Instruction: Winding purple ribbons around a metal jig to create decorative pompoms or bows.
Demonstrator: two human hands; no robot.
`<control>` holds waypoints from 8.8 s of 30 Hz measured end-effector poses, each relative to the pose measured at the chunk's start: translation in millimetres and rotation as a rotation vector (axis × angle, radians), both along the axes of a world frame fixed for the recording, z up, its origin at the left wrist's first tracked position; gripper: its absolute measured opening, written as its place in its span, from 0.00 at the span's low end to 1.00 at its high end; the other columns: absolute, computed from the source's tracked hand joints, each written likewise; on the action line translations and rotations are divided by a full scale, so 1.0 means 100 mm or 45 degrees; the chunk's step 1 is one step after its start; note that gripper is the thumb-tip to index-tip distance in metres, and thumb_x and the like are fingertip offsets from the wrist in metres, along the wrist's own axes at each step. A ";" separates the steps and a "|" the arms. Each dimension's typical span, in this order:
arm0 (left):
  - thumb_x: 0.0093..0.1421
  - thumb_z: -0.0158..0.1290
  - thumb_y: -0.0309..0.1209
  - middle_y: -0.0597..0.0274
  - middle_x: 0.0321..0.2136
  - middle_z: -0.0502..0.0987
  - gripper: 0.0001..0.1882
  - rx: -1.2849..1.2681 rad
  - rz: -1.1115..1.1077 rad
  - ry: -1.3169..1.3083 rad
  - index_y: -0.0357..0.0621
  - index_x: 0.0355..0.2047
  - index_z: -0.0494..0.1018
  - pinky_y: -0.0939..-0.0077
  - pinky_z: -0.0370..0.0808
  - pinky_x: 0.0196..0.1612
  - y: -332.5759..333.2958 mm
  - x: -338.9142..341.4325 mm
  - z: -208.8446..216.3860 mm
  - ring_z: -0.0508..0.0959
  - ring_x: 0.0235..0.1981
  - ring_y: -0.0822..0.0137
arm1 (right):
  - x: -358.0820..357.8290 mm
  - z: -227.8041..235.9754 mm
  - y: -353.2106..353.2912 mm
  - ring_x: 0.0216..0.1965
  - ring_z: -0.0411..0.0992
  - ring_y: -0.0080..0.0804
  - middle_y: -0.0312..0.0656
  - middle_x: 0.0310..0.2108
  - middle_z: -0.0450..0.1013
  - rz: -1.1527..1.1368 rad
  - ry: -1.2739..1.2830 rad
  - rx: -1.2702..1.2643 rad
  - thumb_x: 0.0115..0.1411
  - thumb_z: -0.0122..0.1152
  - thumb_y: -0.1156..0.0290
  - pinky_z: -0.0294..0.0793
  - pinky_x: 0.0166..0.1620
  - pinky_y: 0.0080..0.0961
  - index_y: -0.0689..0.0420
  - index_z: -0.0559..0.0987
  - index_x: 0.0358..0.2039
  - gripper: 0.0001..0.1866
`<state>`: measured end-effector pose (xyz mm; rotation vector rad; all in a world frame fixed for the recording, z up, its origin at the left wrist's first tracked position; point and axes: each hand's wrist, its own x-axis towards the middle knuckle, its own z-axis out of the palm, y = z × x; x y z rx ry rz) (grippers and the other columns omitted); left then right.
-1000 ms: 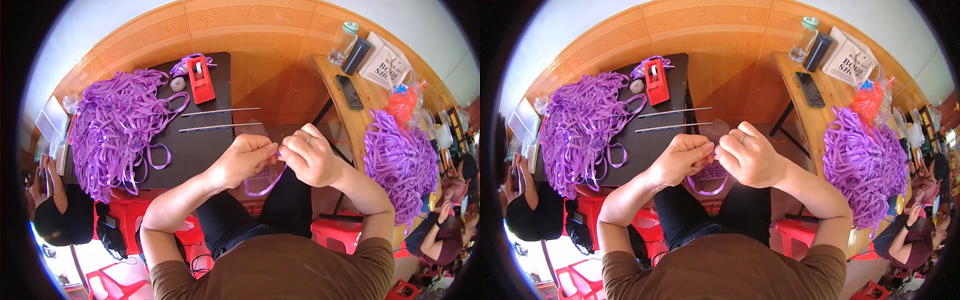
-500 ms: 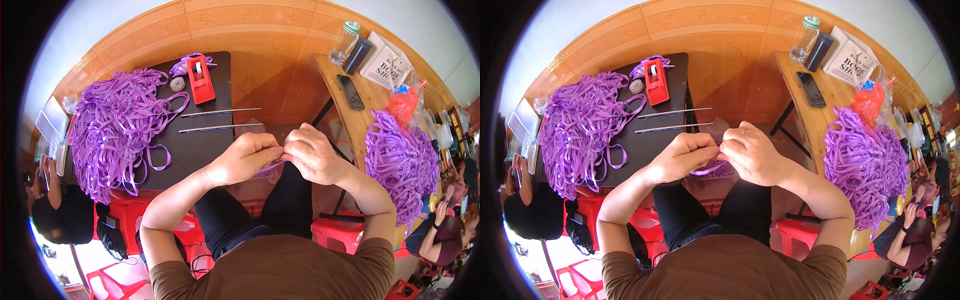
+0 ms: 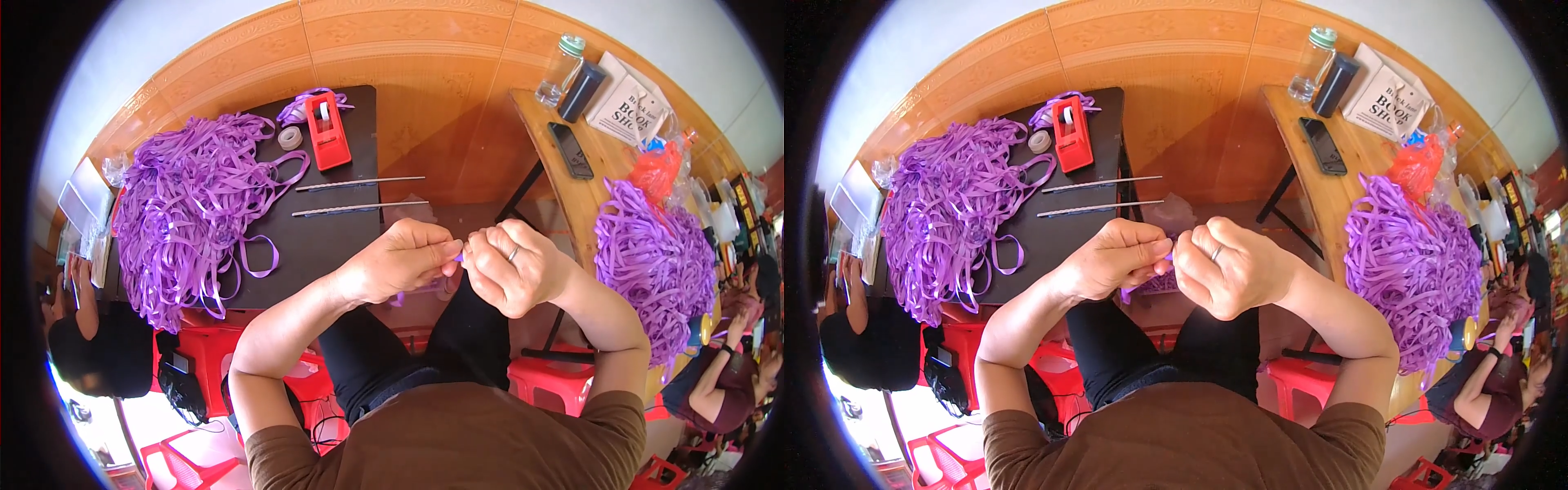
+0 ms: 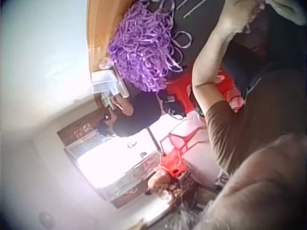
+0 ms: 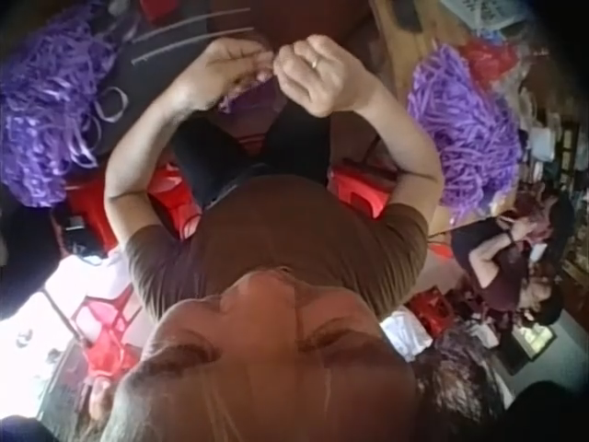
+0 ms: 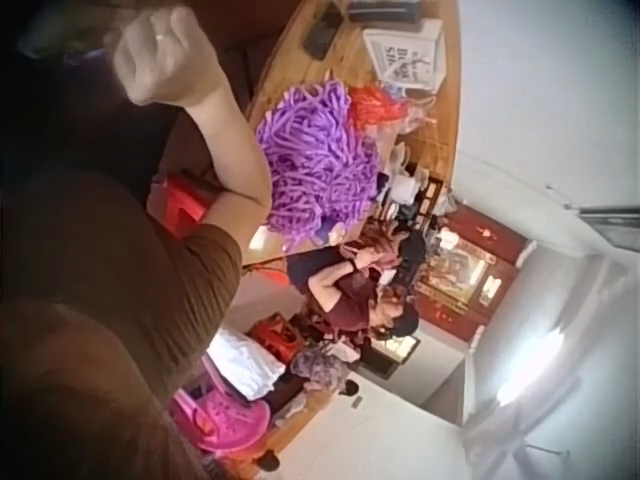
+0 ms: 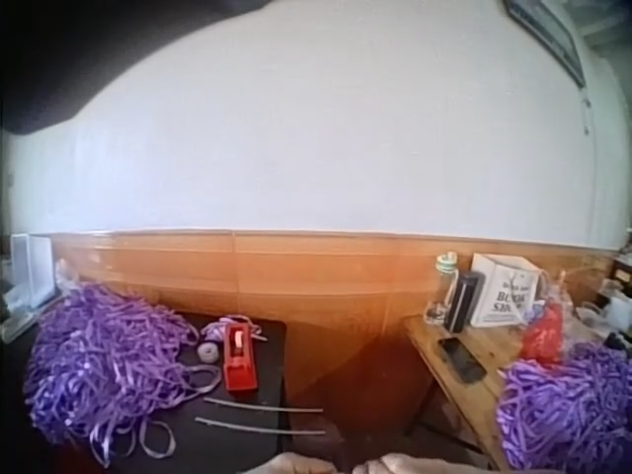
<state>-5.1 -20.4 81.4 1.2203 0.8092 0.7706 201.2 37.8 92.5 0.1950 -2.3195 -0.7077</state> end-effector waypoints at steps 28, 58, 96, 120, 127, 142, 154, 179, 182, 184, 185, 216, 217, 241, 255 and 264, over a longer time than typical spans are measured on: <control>0.63 0.50 0.31 0.72 0.21 0.70 0.09 -0.087 -0.060 -0.130 0.39 0.29 0.74 0.87 0.60 0.24 -0.06 -0.01 -0.04 0.63 0.22 0.84 | 0.06 -0.01 -0.12 0.21 0.65 0.32 0.43 0.26 0.67 -0.006 -0.087 -0.426 0.44 0.62 0.79 0.61 0.27 0.27 0.64 0.72 0.27 0.09; 0.63 0.48 0.26 0.65 0.27 0.73 0.05 0.273 0.071 0.143 0.35 0.34 0.71 0.78 0.71 0.35 -0.14 0.07 0.02 0.72 0.29 0.74 | 0.07 -0.11 -0.10 0.22 0.64 0.30 0.39 0.24 0.61 0.007 -0.016 -0.614 0.43 0.60 0.76 0.59 0.28 0.26 0.62 0.72 0.22 0.06; 0.60 0.53 0.31 0.65 0.21 0.75 0.07 -0.127 0.326 -0.167 0.39 0.30 0.74 0.88 0.63 0.17 0.25 -0.27 0.03 0.72 0.16 0.77 | -0.07 -0.91 0.10 0.29 0.71 0.20 0.37 0.27 0.72 0.327 0.447 -2.417 0.58 0.58 0.82 0.71 0.33 0.16 0.66 0.77 0.31 0.01; 0.62 0.49 0.29 0.60 0.22 0.75 0.08 -0.481 0.487 -0.160 0.35 0.33 0.72 0.87 0.59 0.10 0.08 -0.31 -0.40 0.71 0.11 0.74 | 0.22 -2.05 0.35 0.25 0.71 0.20 0.35 0.26 0.72 -0.188 1.961 -2.399 0.53 0.59 0.82 0.70 0.29 0.13 0.59 0.76 0.37 0.10; 0.61 0.52 0.28 0.61 0.22 0.76 0.08 -0.391 0.292 -0.029 0.34 0.35 0.71 0.89 0.62 0.13 0.11 -0.15 -0.38 0.72 0.13 0.77 | 0.09 -1.35 0.01 0.50 0.68 0.32 0.43 0.49 0.68 -0.173 0.757 -2.204 0.45 0.62 0.83 0.66 0.50 0.29 0.61 0.74 0.47 0.25; 0.67 0.44 0.33 0.59 0.19 0.75 0.13 -0.581 0.528 -0.196 0.36 0.41 0.71 0.87 0.59 0.11 -0.20 0.11 -0.57 0.71 0.11 0.72 | -0.29 -1.11 0.11 0.27 0.70 0.35 0.38 0.29 0.73 -0.251 0.615 -1.113 0.43 0.63 0.82 0.61 0.29 0.29 0.59 0.77 0.34 0.15; 0.65 0.48 0.31 0.62 0.25 0.78 0.07 -0.184 1.046 -0.477 0.40 0.37 0.71 0.88 0.66 0.21 0.17 0.73 -1.48 0.74 0.20 0.78 | -0.46 -1.37 0.98 0.30 0.72 0.35 0.37 0.28 0.74 -0.282 0.499 -1.080 0.45 0.64 0.82 0.64 0.32 0.28 0.57 0.78 0.34 0.13; 0.65 0.46 0.26 0.58 0.28 0.77 0.06 0.066 1.308 -0.650 0.38 0.39 0.70 0.74 0.76 0.33 0.55 0.35 -1.78 0.77 0.29 0.68 | -1.15 -2.09 1.25 0.27 0.69 0.37 0.43 0.24 0.69 0.066 0.206 -2.112 0.49 0.59 0.77 0.67 0.31 0.28 0.58 0.78 0.31 0.07; 0.64 0.48 0.27 0.57 0.27 0.78 0.06 -0.106 1.304 -0.598 0.38 0.38 0.71 0.76 0.75 0.36 0.34 0.45 -1.86 0.77 0.26 0.69 | -1.09 -2.49 0.87 0.30 0.67 0.27 0.40 0.26 0.69 0.065 0.285 -2.289 0.55 0.58 0.73 0.66 0.32 0.24 0.62 0.78 0.32 0.06; 0.64 0.48 0.27 0.57 0.27 0.78 0.06 -0.190 1.300 -0.538 0.37 0.37 0.71 0.76 0.75 0.36 0.13 0.52 -1.87 0.77 0.26 0.69 | -0.96 -2.84 0.58 0.32 0.68 0.24 0.37 0.28 0.70 -0.009 0.305 -2.678 0.57 0.59 0.72 0.66 0.34 0.22 0.62 0.79 0.36 0.09; 0.64 0.48 0.26 0.56 0.28 0.78 0.06 -0.270 1.291 -0.478 0.37 0.37 0.71 0.76 0.75 0.36 0.02 0.53 -1.88 0.78 0.27 0.69 | -0.93 -2.97 0.48 0.32 0.68 0.24 0.37 0.28 0.70 -0.015 0.309 -2.685 0.57 0.59 0.72 0.66 0.34 0.22 0.62 0.79 0.36 0.09; 0.58 0.51 0.16 0.60 0.34 0.78 0.12 -0.152 0.896 0.009 0.34 0.43 0.72 0.81 0.76 0.36 -0.84 0.27 -2.62 0.77 0.34 0.74 | -0.36 -2.79 -0.80 0.23 0.72 0.19 0.37 0.24 0.76 -0.210 0.238 -3.602 0.54 0.62 0.72 0.68 0.29 0.12 0.61 0.81 0.30 0.06; 0.57 0.52 0.17 0.62 0.31 0.78 0.10 -0.173 0.931 0.065 0.34 0.40 0.73 0.83 0.75 0.35 -0.83 0.26 -2.63 0.76 0.32 0.76 | -0.37 -2.79 -0.80 0.23 0.72 0.19 0.37 0.24 0.76 -0.210 0.232 -3.603 0.54 0.62 0.72 0.68 0.29 0.12 0.61 0.81 0.30 0.06; 0.55 0.55 0.19 0.64 0.27 0.76 0.09 -0.063 1.002 0.084 0.35 0.38 0.75 0.84 0.72 0.32 -0.92 0.30 -2.37 0.75 0.28 0.77 | -0.39 -2.84 -0.77 0.26 0.69 0.18 0.35 0.24 0.73 -0.172 0.352 -3.234 0.53 0.60 0.80 0.70 0.29 0.17 0.63 0.76 0.27 0.01; 0.52 0.60 0.24 0.63 0.26 0.75 0.06 -0.107 0.636 0.309 0.35 0.30 0.77 0.83 0.73 0.29 -0.94 0.06 -2.25 0.77 0.25 0.75 | -0.32 -2.65 -0.73 0.21 0.70 0.21 0.37 0.22 0.73 -0.264 -0.003 -3.710 0.45 0.62 0.81 0.65 0.24 0.14 0.61 0.77 0.27 0.06; 0.53 0.59 0.25 0.66 0.31 0.72 0.05 -0.097 0.772 -0.003 0.36 0.28 0.75 0.82 0.71 0.38 -0.75 0.08 -2.34 0.74 0.36 0.75 | -0.24 -2.60 -0.76 0.23 0.70 0.18 0.36 0.23 0.74 -0.146 -0.156 -3.639 0.43 0.61 0.83 0.64 0.25 0.12 0.61 0.79 0.28 0.09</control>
